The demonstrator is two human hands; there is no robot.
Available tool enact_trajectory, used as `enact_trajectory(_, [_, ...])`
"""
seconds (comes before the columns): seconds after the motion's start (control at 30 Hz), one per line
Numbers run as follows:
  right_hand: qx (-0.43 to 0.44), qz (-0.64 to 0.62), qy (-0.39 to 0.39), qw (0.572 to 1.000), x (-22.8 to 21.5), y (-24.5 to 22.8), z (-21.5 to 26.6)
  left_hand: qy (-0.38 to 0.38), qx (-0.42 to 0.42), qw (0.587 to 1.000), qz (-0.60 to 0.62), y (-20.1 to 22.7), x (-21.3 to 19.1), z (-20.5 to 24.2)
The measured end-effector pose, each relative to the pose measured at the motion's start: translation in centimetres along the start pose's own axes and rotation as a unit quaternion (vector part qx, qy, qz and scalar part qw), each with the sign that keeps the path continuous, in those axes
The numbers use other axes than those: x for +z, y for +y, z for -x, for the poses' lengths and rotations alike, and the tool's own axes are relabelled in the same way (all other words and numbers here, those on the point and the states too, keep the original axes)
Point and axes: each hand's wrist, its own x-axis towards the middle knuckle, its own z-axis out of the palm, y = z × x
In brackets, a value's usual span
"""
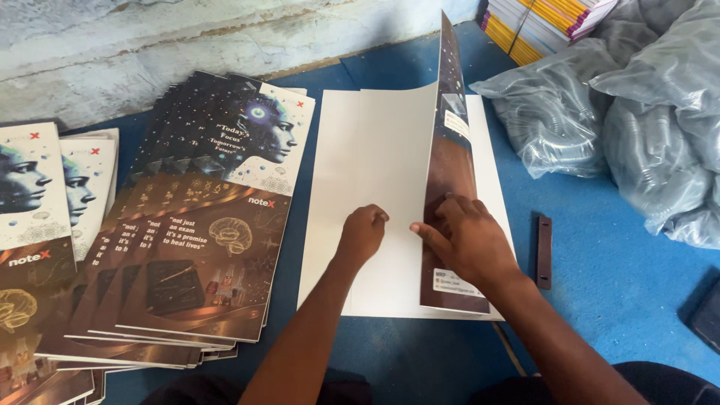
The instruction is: The person assembles notebooks by placing a cover sheet onto a blank sheet, folding it, and smoothing the edges with a tool. They repeat this process for multiple notebooks, stacking the finished ones.
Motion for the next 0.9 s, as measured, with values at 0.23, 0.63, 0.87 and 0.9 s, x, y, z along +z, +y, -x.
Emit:
enact_trajectory(0.23, [-0.108, 0.057, 0.002, 0.993, 3.2, 0.7, -0.9, -0.016, -0.087, 0.995, 0.051, 1.3, -1.5, -1.6])
enact_trajectory(0.63, [-0.175, 0.14, -0.023, 0.974, 6.6, -0.4, -2.1, -0.023, -0.115, 0.98, 0.162, 3.5, -2.7, -1.5])
enact_trajectory(0.87, [-0.117, 0.081, -0.076, 0.987, 6.5, -0.4, -3.3, -0.014, -0.147, 0.977, 0.152, 2.1, -1.8, -3.2])
enact_trajectory(0.9, [-0.111, 0.053, -0.069, 0.99, 6.4, 0.1, -3.6, -0.021, -0.157, 0.976, 0.15, 1.9, -1.8, -3.5])
